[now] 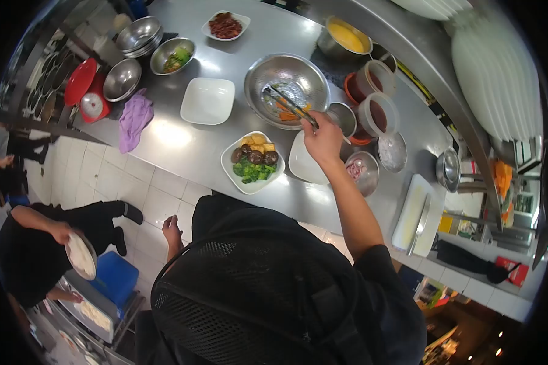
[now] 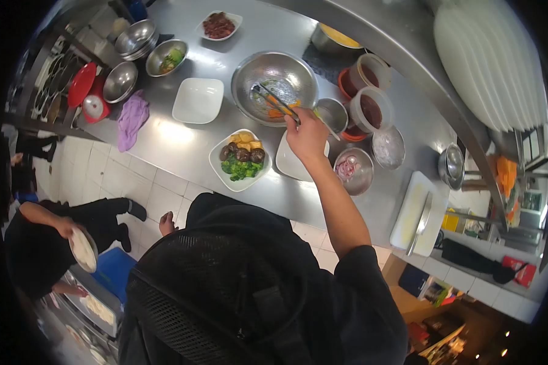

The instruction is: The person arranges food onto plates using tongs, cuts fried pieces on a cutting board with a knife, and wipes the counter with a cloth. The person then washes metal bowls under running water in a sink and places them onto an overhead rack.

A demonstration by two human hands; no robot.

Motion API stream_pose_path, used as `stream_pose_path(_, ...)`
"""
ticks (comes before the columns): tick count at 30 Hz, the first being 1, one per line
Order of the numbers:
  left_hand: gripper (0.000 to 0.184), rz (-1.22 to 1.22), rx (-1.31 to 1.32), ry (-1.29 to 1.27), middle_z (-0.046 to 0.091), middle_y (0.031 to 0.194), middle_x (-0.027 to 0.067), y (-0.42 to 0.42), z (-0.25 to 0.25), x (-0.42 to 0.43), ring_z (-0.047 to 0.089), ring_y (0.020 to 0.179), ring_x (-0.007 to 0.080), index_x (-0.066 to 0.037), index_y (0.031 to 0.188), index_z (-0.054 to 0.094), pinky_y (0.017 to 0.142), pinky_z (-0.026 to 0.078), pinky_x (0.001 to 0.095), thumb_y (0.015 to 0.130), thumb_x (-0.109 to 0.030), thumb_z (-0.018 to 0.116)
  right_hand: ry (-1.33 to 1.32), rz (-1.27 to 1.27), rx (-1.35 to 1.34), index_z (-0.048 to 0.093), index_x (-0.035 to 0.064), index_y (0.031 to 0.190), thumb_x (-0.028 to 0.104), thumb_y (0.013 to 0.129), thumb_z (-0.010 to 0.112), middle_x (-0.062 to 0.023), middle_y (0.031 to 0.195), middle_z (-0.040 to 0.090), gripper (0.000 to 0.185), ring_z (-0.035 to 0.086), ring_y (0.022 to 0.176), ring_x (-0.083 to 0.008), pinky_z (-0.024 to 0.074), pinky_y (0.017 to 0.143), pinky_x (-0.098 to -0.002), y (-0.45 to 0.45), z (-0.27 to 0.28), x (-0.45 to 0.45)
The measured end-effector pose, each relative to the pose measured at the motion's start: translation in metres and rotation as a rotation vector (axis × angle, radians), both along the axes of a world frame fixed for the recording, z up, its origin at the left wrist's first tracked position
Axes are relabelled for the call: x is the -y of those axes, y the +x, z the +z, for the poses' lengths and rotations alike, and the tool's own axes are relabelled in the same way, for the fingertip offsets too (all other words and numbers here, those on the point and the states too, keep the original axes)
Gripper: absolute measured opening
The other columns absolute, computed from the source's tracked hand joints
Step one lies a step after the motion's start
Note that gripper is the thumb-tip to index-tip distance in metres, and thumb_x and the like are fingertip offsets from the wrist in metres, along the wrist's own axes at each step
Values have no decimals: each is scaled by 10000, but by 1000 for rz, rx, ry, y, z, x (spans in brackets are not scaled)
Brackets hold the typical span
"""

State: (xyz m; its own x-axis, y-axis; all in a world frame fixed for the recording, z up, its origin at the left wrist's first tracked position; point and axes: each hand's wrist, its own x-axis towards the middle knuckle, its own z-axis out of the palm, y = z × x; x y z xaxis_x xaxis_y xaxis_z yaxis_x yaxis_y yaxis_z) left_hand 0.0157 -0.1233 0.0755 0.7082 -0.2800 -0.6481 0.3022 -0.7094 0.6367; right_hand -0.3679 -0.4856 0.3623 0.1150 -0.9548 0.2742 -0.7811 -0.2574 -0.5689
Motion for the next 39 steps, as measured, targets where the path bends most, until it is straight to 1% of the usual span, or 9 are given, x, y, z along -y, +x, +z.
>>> stream_pose_path(5,450,-22,35,58,686,988,159,-26,-12,-30,642,906,261,14,1088,681,743,541,415,853,-369,703,-31,34,14,711,39,1021,199,823,732,-164,926,704,255,682,763,-330,522,688,-396,0,-1,5)
stream_pose_path(6,453,-230,130,94,708,973,188,-1,-100,-71,663,905,246,53,1034,692,733,545,387,837,-355,710,2,8,18,715,40,1019,198,821,734,-165,903,704,253,683,748,-324,520,679,-391,-1,-1,5)
stream_pose_path(11,458,-51,79,121,706,1021,222,-24,-133,-99,669,953,254,64,1040,690,743,546,378,842,-348,703,3,-37,54,725,46,1018,184,827,734,-169,862,704,236,676,704,-302,516,667,-369,-3,-10,0)
stream_pose_path(19,508,-112,81,57,667,1100,220,-11,-3,-30,652,963,310,47,1170,639,770,545,451,867,-358,681,-88,-21,292,711,4,1010,118,839,729,-136,836,690,206,640,675,-223,494,638,-307,-12,7,-36)
stream_pose_path(23,524,-84,30,11,620,1195,202,2,1,-7,617,1021,322,5,1236,601,702,549,432,882,-373,678,-75,247,146,702,29,990,111,810,731,-119,734,596,200,595,594,-285,458,542,-359,-29,45,-93)
stream_pose_path(28,444,-165,106,-18,654,861,139,-5,-12,-3,612,679,222,4,1122,668,521,512,343,868,-359,692,-36,438,-37,671,63,1034,138,792,747,-96,746,582,265,585,578,-286,455,514,-378,-35,50,-125)
stream_pose_path(32,465,-184,80,70,665,868,178,-3,-18,-9,622,665,239,21,1126,668,473,516,363,852,-353,699,-4,384,-83,684,25,1033,78,779,750,-103,734,593,268,562,553,-281,439,519,-363,-38,61,-132)
stream_pose_path(37,430,-141,142,44,647,988,186,23,-7,10,632,792,248,56,1151,629,587,520,337,880,-276,677,-79,188,43,669,7,1074,138,796,747,-127,747,576,317,605,605,-269,467,542,-351,-50,65,-110)
stream_pose_path(39,421,-79,533,-149,601,1076,188,45,-20,34,596,924,223,70,1174,604,726,498,344,907,-253,651,-34,94,-4,677,-11,1072,141,797,750,-154,781,613,322,612,624,-281,475,570,-360,-55,72,-90)
